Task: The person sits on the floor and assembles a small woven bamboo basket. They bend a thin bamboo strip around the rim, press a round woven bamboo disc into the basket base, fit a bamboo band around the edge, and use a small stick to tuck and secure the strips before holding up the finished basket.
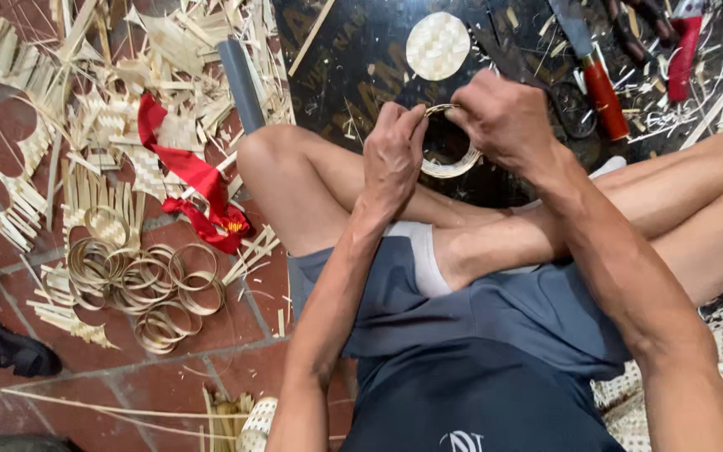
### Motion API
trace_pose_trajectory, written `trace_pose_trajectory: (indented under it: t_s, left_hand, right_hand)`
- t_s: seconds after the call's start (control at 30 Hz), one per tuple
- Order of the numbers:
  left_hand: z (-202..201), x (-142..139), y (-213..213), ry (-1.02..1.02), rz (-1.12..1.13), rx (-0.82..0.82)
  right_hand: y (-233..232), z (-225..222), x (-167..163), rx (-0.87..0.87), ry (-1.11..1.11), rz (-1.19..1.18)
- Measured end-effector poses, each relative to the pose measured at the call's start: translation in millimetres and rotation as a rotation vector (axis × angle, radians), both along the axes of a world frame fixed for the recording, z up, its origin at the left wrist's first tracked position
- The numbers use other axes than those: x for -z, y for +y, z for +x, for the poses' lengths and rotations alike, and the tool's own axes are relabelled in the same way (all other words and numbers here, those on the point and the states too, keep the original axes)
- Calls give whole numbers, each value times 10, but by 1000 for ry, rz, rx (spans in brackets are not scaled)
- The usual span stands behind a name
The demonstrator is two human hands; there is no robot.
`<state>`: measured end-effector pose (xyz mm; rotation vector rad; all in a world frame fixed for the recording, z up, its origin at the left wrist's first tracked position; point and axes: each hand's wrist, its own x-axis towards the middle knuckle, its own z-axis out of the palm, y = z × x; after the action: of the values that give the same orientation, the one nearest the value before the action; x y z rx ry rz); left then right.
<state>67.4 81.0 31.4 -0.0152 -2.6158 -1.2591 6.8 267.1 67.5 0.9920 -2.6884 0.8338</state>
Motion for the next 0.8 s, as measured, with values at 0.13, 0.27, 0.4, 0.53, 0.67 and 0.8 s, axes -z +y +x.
trace_pose_trajectory:
  t_s: [0.13,0.27,0.4,0.53,0.67,0.8]
  left_hand:
    - [-23,-57,-26,40,76,-1]
    - [53,-63,-76,-19,175,19]
    - [28,15,-28,-25,61,-16]
    - [-11,42,-37,-54,101,6]
    - [5,58,-45,-180,130,15]
    - [33,108,0,-86,81,-12]
  right_hand:
    - [-41,-52,208,-17,23,-66]
    - [66,19,335,56,58,0]
    - [103,52,367,77,2,-112]
    - [78,41,332,114,-98,-237]
    - [26,37,224,178,-25,-116]
    - [-14,92,39,178,-25,29]
